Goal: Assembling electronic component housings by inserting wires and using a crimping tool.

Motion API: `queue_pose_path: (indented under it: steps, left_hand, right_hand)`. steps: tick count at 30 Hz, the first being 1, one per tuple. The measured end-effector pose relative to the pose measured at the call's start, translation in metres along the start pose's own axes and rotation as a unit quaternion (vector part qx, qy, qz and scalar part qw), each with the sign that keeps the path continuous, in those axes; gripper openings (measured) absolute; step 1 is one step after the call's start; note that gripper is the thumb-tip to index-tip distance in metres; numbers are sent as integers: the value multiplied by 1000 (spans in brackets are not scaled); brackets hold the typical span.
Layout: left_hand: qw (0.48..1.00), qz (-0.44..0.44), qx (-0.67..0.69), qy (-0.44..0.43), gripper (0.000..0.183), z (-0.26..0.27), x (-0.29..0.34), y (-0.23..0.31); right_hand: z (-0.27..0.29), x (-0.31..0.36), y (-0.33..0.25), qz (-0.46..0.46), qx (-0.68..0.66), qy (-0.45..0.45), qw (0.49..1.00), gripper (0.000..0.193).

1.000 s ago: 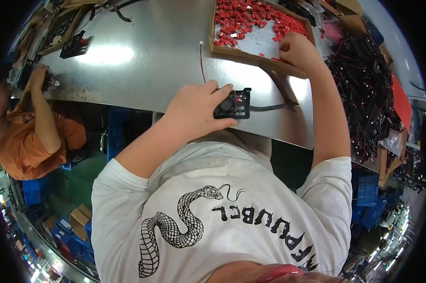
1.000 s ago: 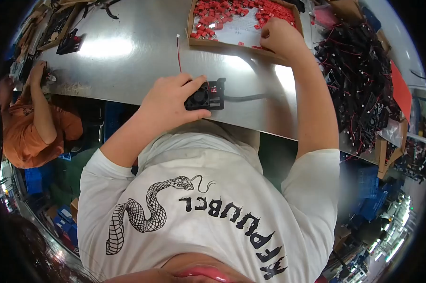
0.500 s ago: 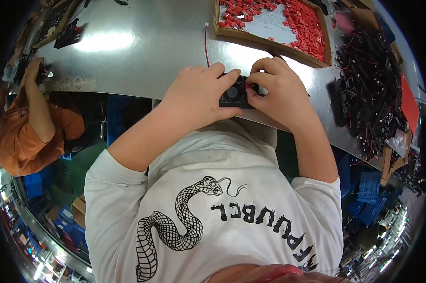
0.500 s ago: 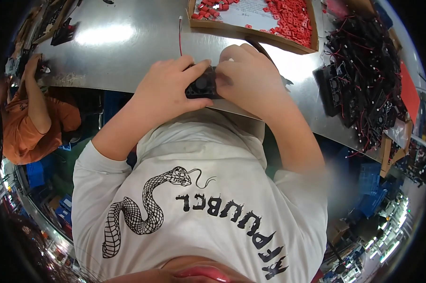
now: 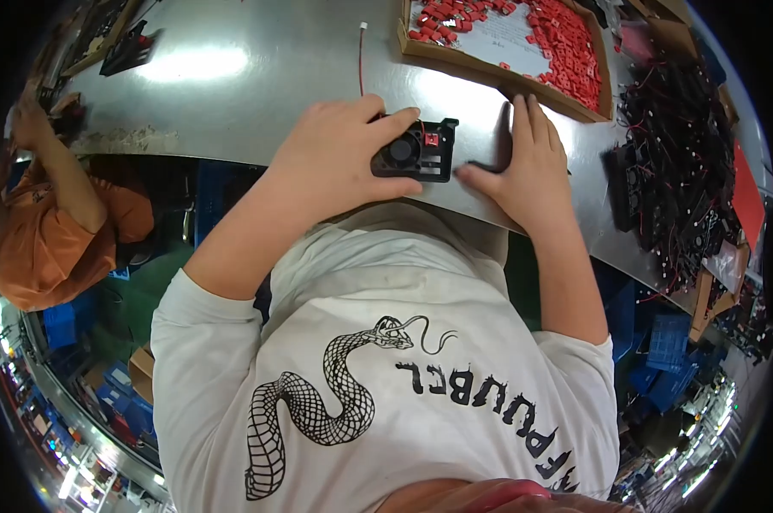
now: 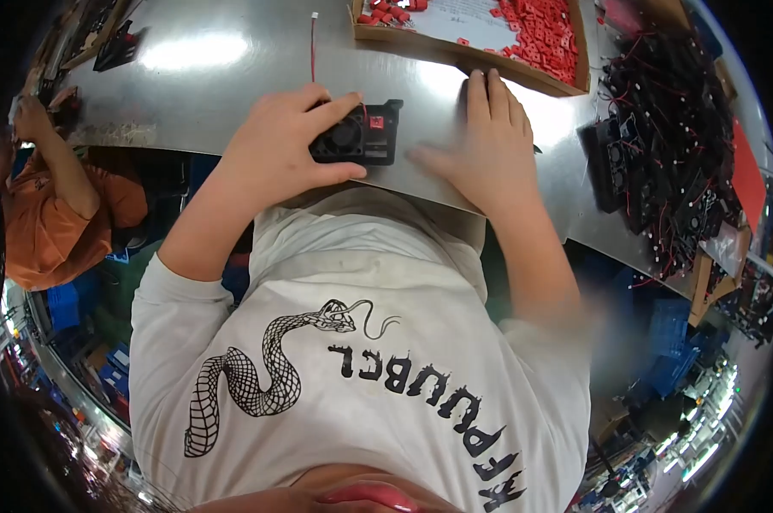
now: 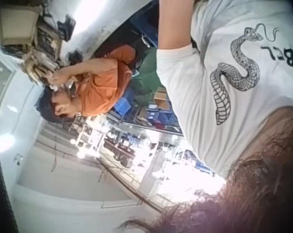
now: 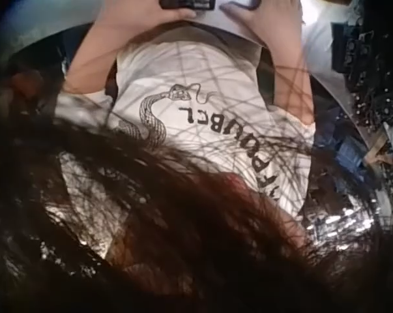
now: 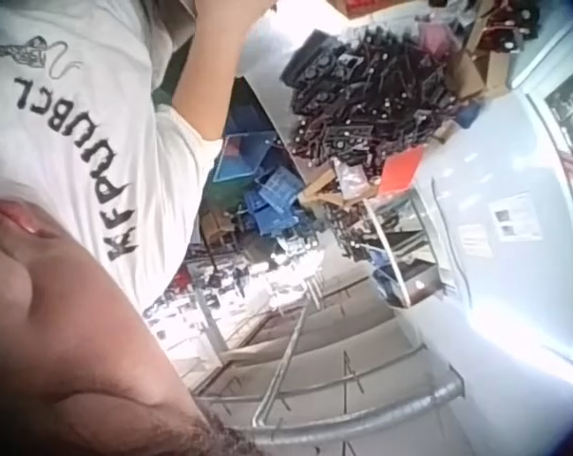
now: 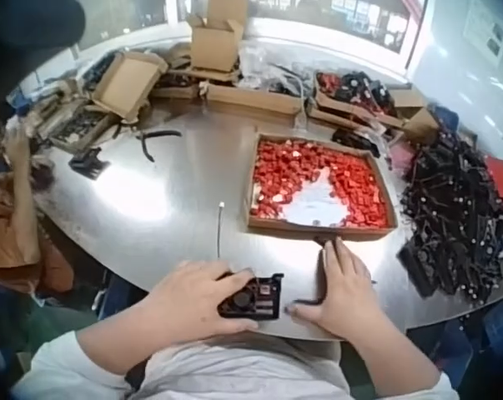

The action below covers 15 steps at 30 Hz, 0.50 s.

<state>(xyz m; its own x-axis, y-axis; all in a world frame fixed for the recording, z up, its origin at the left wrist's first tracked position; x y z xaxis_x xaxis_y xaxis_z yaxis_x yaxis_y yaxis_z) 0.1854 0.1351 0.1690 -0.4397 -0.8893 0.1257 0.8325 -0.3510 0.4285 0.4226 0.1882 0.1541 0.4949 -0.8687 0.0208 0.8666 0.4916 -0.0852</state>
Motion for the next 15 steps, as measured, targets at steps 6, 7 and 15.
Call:
queue_pose_path:
  steps: [6, 7, 15]
  left_hand:
    - [1000, -2, -9, 8, 70, 3, -10, 5]
    - [1000, -16, -5, 5, 70, 1, -11, 7]
    - [1000, -24, -7, -11, 65, 2, -19, 24]
  right_hand:
    - [-2, -15, -12, -29, -67, 38, 997, 52]
    - [-2, -17, -7, -14, -71, 14, 997, 40]
    - [87, -21, 12, 181, -674, 76, 712, 44]
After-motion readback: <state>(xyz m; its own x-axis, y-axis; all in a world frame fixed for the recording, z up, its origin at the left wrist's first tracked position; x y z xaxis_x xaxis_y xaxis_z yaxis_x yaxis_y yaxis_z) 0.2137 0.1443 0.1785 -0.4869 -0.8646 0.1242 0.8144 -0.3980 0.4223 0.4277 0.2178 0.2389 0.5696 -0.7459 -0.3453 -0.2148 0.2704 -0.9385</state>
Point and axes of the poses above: each hand's wrist, its own x-axis away from the middle knuckle, its own z-axis out of the back of the hand, y = z × x, the point moved 4 cm from there along -x, towards the middle knuckle, and after that the axes turned 13 degrees about -y, right-handed, at the moved point
